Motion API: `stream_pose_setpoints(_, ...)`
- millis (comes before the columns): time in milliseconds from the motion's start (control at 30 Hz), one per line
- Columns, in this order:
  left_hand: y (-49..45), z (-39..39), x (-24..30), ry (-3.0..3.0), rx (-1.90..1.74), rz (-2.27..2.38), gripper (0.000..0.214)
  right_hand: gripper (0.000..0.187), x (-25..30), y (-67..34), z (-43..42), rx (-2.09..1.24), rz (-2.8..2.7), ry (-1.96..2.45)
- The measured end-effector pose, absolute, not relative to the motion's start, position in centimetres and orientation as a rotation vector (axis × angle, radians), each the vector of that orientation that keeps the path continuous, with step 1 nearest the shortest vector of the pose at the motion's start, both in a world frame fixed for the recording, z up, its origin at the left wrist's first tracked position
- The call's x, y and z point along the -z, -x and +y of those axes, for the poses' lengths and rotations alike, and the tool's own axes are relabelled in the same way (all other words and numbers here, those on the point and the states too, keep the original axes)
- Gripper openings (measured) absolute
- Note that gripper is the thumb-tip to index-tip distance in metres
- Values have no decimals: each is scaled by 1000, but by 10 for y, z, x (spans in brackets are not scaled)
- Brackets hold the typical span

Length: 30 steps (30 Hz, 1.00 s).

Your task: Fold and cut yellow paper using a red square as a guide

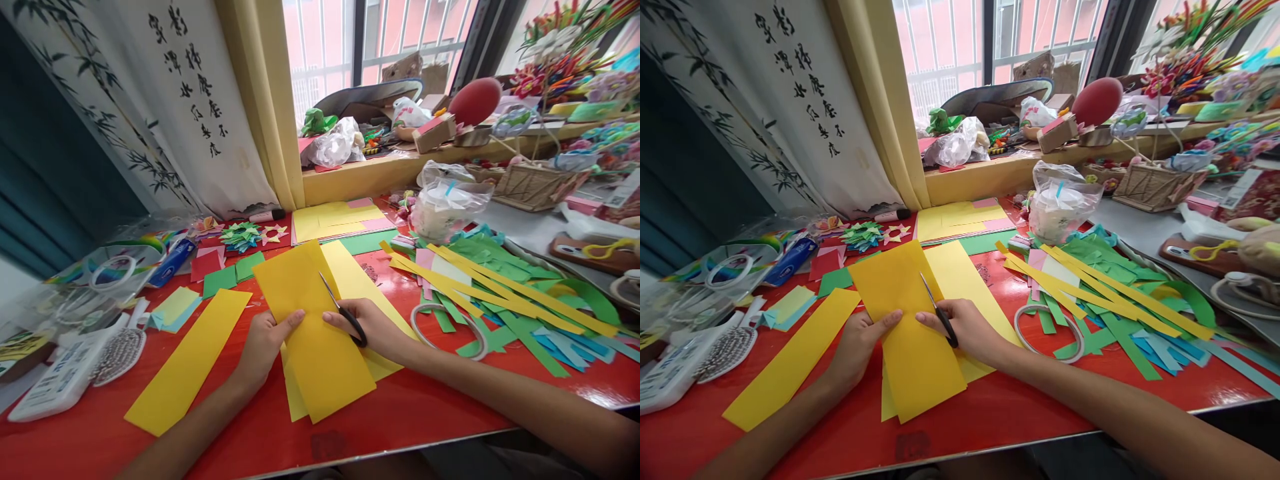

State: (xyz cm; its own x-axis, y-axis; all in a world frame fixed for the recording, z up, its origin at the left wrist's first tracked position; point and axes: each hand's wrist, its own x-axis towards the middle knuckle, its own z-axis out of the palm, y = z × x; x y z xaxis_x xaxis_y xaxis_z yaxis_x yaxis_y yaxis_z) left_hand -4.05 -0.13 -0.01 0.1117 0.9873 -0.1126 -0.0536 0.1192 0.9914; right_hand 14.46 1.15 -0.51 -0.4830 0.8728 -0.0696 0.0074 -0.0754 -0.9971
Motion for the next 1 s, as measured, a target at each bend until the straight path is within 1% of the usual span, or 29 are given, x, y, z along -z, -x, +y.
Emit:
stream_pose_setpoints(167,40,-1,-1,-1123,-1059,1140,38,42,10,-143,11,-1591,-1556,984)
stream_pose_setpoints(300,38,-3,-4,-1122,-1038,1151,38,43,4,-143,11,-1647,-1510,987)
stream_pose_setpoints(600,38,-5,-3,-1152,-973,1163,28,42,1,-144,12,-1561,-1521,962)
stream_pose_setpoints(767,35,-6,-3,-1136,-978,1159,33,44,2,-144,11,-1605,-1496,952)
stream_pose_setpoints(1000,34,-9,-3,-1128,-952,1141,32,50,1,-144,9,-1503,-1514,1063)
